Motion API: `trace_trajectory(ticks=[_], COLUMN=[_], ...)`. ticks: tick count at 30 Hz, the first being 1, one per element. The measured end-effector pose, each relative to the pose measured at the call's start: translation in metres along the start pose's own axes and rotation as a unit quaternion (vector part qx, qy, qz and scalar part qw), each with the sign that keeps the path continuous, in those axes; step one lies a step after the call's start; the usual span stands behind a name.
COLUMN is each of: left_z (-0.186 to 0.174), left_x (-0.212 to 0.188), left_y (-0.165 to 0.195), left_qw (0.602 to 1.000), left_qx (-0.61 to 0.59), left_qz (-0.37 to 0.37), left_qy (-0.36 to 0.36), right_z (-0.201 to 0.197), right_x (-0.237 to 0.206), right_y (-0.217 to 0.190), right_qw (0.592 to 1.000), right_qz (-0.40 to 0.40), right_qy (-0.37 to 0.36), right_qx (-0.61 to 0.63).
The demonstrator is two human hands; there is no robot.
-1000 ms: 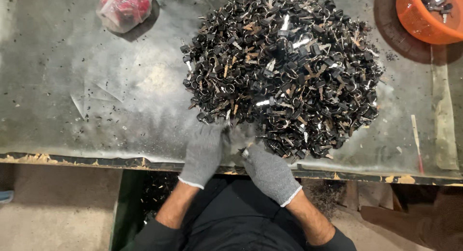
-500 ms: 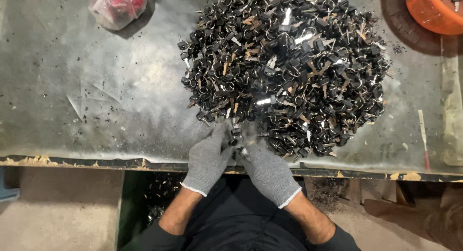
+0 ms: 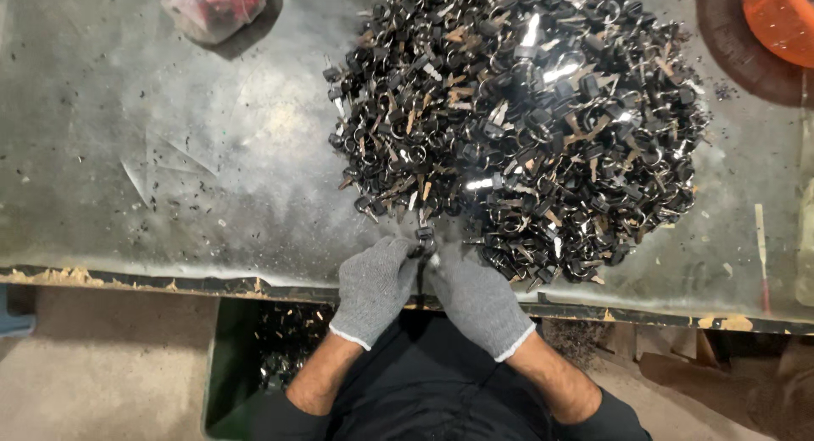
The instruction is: The person, wearing gloves, picks small black metal clips one at a time from a large pile on a workbench and drops them into a green bin below the table. The repetitive picking and sorting continues throughout the episode, gradually reducing the pile.
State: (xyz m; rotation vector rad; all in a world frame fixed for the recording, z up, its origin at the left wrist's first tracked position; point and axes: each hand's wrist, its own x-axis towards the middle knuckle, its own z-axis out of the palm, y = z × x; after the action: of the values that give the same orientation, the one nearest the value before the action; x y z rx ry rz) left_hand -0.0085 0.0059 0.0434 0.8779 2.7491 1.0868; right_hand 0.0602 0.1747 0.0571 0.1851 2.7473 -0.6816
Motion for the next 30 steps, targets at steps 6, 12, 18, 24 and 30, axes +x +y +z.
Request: trace_trajectory(ticks=[6, 12, 18, 24, 30], left_z=[0.002, 0.009, 0.0, -0.003, 0.002], left_x=[0.002, 0.002, 0.006, 0.018, 0.012], left_y=[-0.003, -0.006, -0.005, -0.009, -0.01], left_qw=[0.999, 0.993, 0.998, 0.993, 0.993], left_qx=[0.021, 0.07, 0.006, 0.018, 0.019], left_qz=[0.018, 0.076, 0.058, 0.055, 0.056], left_qy=[-0.029, -0.059, -0.034, -0.1, -0.103], right_z=[-0.002, 0.005, -0.005, -0.001, 0.008], right_x=[0.005, 0.004, 0.0, -0.003, 0.006], right_y=[-0.008, -0.019, -0.008, -0.01, -0.012], right_qw=[0.998, 0.993, 0.986, 0.977, 0.994], right_qz=[-0.019, 0.018, -0.059, -0.047, 0.022], right_qy=[0.014, -0.007, 0.093, 0.128, 0.015], right_qx=[-0.058, -0.118, -0.125, -0.166, -0.11])
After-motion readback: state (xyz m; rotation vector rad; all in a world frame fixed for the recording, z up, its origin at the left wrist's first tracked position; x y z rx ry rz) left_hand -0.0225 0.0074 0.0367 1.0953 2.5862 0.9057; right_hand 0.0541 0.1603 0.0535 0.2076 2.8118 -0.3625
